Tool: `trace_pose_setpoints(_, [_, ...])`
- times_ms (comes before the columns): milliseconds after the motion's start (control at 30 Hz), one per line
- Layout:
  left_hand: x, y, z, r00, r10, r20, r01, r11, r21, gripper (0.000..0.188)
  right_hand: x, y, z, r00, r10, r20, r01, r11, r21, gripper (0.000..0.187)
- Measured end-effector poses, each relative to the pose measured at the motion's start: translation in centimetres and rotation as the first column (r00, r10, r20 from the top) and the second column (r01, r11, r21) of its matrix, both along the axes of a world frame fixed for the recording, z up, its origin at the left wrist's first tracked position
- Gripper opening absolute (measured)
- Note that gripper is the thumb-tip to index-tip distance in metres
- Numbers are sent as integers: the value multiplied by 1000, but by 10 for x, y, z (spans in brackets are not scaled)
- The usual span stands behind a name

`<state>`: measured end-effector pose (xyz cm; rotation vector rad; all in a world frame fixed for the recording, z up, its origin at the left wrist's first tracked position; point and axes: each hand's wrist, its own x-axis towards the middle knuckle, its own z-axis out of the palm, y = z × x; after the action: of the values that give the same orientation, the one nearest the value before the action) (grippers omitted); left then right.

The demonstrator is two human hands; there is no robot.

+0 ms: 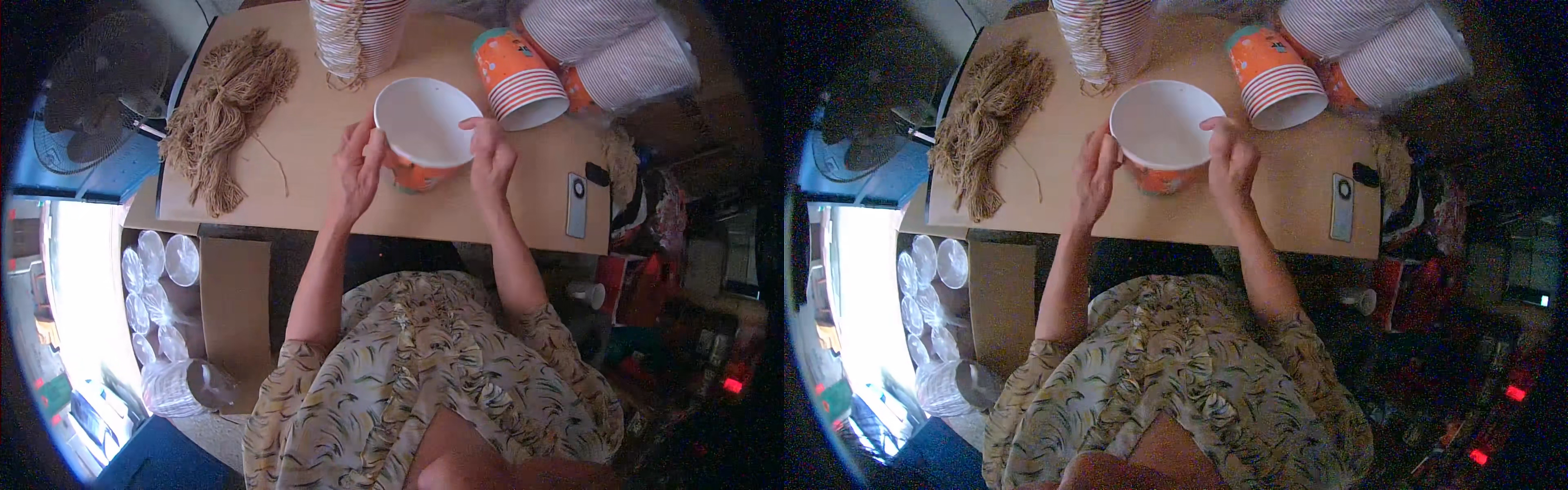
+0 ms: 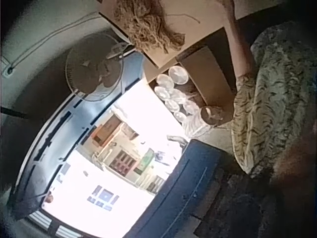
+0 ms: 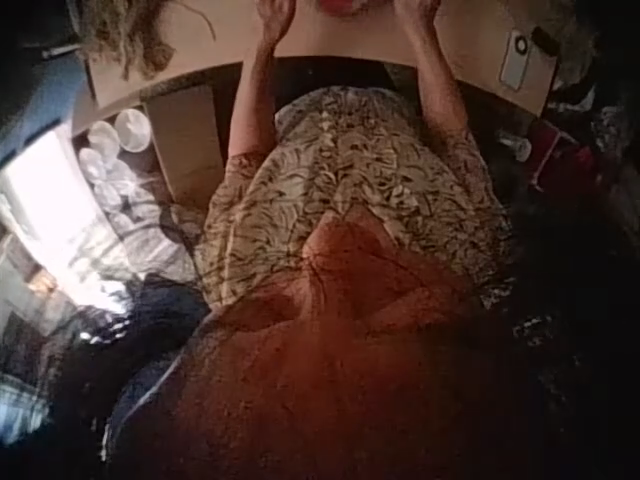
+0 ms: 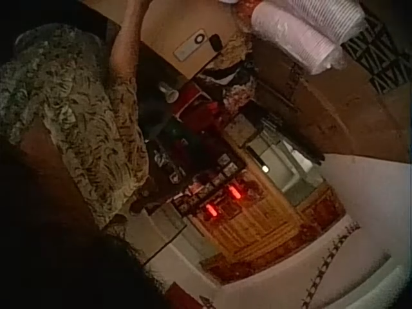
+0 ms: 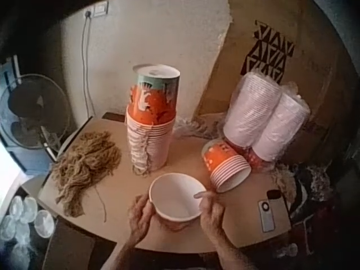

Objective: Tying thin pieces of string onto the handles or rims of paper cups for packaging or presentation.

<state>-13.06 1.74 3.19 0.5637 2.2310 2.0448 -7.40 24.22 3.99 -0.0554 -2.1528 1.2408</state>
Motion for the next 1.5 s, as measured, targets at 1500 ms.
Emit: trace_pose_setpoints(1500, [103,-52,-15,862,-384,-331,160,825,-542,18,43,-108,19,687,726,9,-726,687,37,30])
